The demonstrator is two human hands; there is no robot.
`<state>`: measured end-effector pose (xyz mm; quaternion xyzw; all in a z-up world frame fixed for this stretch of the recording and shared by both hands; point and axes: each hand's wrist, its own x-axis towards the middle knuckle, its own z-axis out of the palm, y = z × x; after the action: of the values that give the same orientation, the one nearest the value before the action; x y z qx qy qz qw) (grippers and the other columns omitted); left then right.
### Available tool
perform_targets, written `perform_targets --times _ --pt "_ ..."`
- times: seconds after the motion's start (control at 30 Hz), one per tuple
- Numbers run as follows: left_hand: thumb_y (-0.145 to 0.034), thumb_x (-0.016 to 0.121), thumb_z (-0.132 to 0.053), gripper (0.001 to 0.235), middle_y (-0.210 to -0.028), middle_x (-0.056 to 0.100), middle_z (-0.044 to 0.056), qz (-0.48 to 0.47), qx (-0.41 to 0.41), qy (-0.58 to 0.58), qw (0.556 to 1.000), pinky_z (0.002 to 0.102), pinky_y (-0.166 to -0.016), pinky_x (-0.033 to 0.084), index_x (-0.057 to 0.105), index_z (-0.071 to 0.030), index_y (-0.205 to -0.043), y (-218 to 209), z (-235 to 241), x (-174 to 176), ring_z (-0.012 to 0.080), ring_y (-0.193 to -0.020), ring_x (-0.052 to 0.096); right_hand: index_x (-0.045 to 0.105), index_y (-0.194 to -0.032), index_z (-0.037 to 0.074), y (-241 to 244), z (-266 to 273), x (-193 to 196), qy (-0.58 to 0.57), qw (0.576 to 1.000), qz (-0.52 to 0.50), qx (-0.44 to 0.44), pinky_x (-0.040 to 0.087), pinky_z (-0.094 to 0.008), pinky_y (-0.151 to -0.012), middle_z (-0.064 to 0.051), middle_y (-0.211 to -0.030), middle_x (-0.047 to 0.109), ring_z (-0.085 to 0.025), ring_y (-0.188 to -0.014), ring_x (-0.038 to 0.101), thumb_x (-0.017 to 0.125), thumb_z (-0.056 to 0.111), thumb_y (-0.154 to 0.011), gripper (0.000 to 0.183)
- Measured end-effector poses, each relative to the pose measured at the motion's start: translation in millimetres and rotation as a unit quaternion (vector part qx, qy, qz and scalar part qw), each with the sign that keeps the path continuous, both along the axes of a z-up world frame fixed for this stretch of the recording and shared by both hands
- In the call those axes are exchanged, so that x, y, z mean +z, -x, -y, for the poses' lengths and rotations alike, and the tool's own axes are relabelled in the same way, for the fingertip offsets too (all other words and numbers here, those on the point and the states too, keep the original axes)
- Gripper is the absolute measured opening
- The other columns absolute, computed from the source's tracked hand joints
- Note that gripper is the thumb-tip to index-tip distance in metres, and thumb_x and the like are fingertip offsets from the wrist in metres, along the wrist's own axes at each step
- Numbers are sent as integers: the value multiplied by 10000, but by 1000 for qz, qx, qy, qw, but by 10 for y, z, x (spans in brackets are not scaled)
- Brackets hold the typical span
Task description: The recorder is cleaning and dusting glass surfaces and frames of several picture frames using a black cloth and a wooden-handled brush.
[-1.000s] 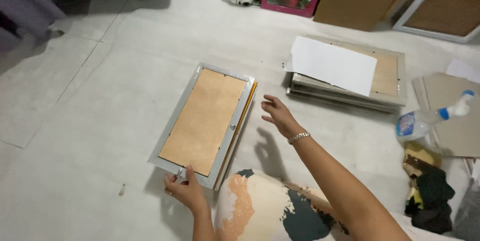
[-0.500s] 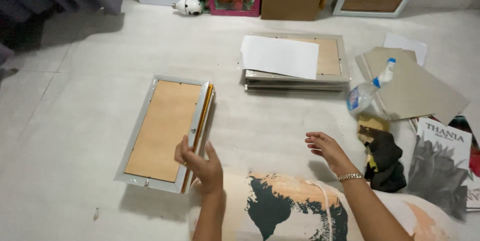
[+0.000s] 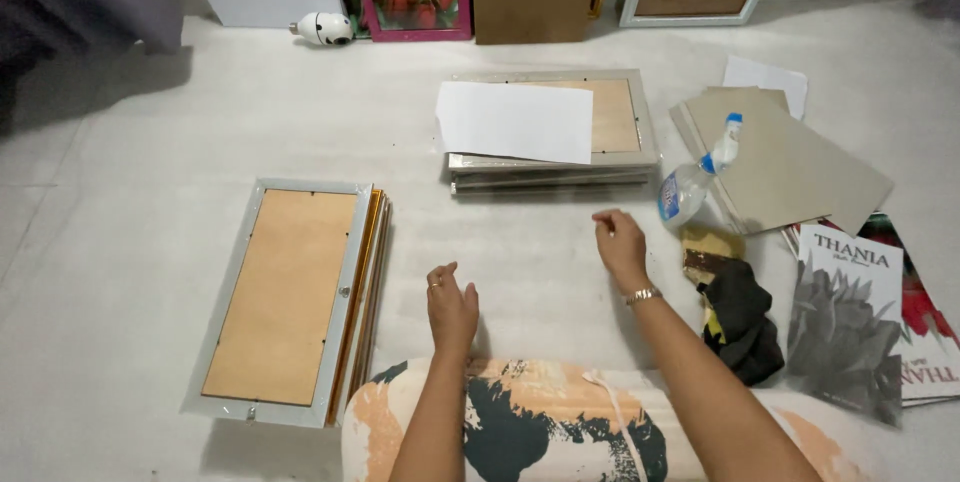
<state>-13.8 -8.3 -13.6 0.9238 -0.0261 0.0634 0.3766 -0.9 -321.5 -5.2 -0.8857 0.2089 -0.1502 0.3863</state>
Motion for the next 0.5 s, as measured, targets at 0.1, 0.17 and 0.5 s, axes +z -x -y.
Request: perform_targets --times 0.1,0.17,0.5 --pt "-887 690 -151 497 -1288 517 176 -45 5 15 999 492 -1010 512 545 -52 -1352 -87 -30 -66 424 -1161 624 719 -1056 185 -573 164 -252 131 991 34 -7 515 -413 -928 -50 -990 658 -261 -995 672 664 142 -930 144" --pt "-894 684 -151 486 -1286 526 176 -64 1 22 998 485 -1011 514 549 -49 -1350 -121 -4 1 423 -1165 627 687 -1164 125 -785 21 -57 180 983 43 7 491 -429 -997 -102 -1122 639 -298 -1122 632 681 109 -910 255" --pt "-912 679 -220 462 -1226 567 159 -121 -14 22 992 456 -1011 527 563 -53 -1327 -257 -12 -146 391 -1169 641 547 -1512 219 -1299 -401 16 351 933 -67 30 147 -568 -1227 -273 -1507 493 -437 -1475 370 506 561 -1023 598"
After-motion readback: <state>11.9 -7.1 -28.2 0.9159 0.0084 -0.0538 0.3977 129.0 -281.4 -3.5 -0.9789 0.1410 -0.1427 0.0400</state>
